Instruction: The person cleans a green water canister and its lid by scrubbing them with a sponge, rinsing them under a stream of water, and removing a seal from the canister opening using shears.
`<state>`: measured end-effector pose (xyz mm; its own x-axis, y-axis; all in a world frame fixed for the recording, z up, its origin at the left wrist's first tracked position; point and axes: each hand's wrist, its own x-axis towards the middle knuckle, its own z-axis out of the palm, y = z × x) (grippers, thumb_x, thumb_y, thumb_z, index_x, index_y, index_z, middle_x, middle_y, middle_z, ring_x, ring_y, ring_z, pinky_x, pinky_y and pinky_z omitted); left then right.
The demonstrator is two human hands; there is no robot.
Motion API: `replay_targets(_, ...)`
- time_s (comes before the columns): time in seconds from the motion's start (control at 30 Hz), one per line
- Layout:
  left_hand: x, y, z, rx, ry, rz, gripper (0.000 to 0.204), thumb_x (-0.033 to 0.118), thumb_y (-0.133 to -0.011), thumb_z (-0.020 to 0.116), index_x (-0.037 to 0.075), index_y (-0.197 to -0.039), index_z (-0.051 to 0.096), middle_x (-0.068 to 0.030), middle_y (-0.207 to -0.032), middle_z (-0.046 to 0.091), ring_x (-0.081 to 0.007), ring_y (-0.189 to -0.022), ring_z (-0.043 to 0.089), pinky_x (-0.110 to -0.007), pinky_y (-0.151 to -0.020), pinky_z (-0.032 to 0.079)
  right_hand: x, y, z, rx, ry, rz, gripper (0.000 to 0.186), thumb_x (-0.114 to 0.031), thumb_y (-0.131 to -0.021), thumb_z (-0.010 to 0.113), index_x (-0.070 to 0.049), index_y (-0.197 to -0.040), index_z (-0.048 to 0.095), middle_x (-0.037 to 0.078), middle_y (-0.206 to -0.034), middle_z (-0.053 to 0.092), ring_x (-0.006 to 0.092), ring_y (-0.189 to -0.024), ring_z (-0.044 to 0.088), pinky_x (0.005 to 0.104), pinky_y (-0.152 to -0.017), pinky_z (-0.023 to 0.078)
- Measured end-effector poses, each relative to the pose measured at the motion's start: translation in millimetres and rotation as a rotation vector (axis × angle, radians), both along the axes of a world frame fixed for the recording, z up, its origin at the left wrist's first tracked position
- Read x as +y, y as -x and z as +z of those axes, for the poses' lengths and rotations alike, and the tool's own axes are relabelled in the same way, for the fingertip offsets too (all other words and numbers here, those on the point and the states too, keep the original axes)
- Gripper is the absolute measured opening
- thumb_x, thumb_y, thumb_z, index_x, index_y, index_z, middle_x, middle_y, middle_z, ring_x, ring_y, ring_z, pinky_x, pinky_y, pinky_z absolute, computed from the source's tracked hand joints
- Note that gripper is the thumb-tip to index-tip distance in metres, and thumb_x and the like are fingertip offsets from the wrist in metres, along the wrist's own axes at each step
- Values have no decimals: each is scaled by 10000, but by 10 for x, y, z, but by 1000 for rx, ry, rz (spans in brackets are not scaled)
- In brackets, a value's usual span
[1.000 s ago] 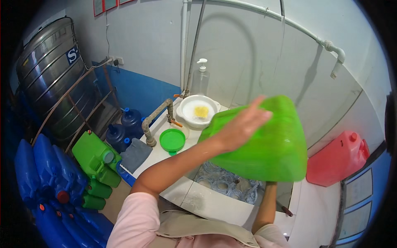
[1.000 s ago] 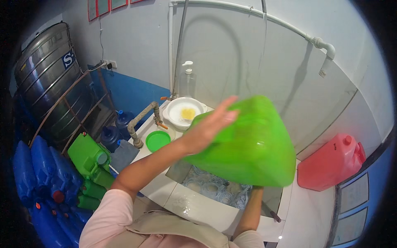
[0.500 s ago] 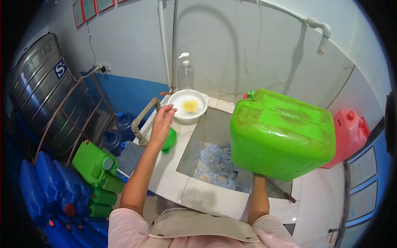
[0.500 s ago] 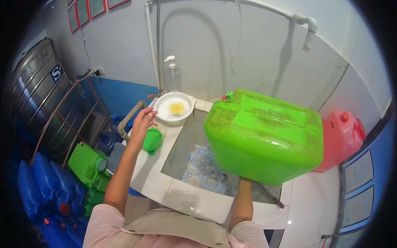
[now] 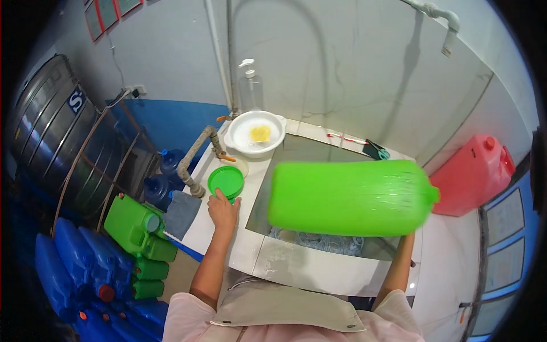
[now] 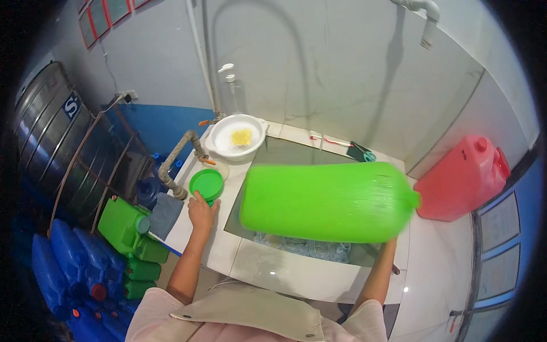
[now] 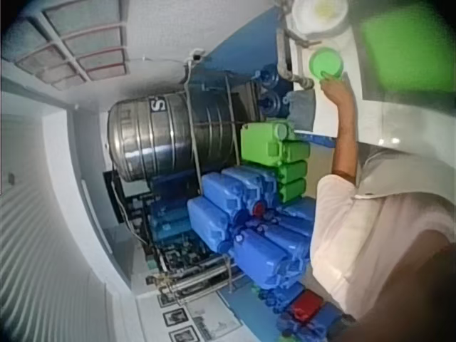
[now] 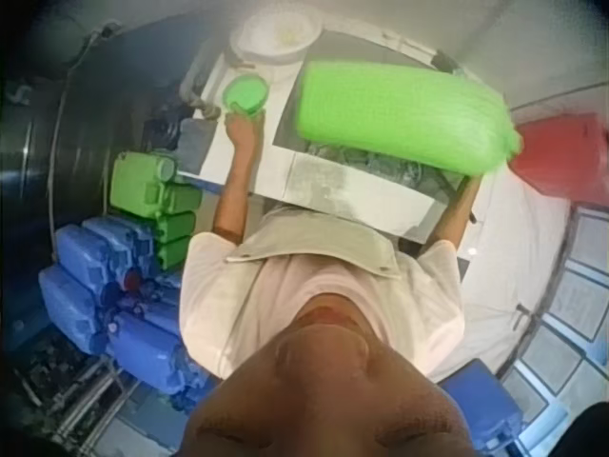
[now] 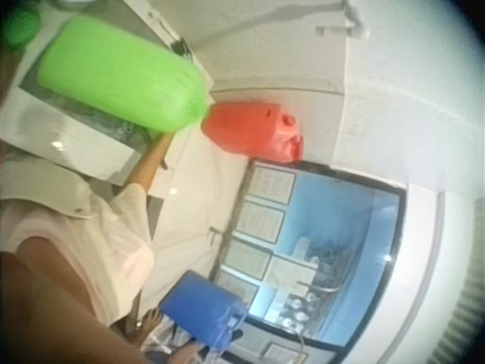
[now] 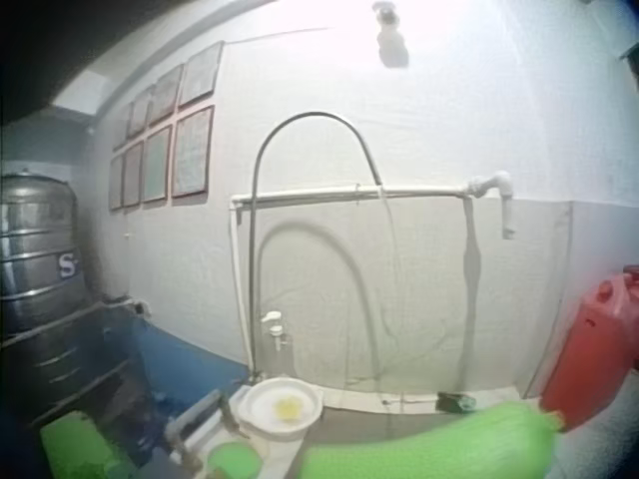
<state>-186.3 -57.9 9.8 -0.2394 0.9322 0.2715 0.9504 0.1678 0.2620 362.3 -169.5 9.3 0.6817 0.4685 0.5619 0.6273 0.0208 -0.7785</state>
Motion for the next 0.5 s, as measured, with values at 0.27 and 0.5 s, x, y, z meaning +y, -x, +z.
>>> replay_targets(0.27, 38, 182, -241, -123, -94, -68, 595, 159, -710, 639, -34, -1199, 361, -241, -920, 548, -373, -841, 560, -446, -716, 470, 370, 1405, 464, -466, 540, -124, 315, -22, -559, 638, -97, -864, 609, 101, -1280, 434, 276, -883, 575, 369, -664, 456)
replay_targets(0.5, 60, 135, 419, -744, 379, -258, 377, 181, -768, 593, 29, -1097, 487, -153, -877, 583, -226, -647, 589, -324, -580, 464, 307, 1584, 382, -904, 569, -143, 377, -18, -564, 627, -79, -934, 581, 133, -1152, 506, 324, -969, 508, 423, -781, 421)
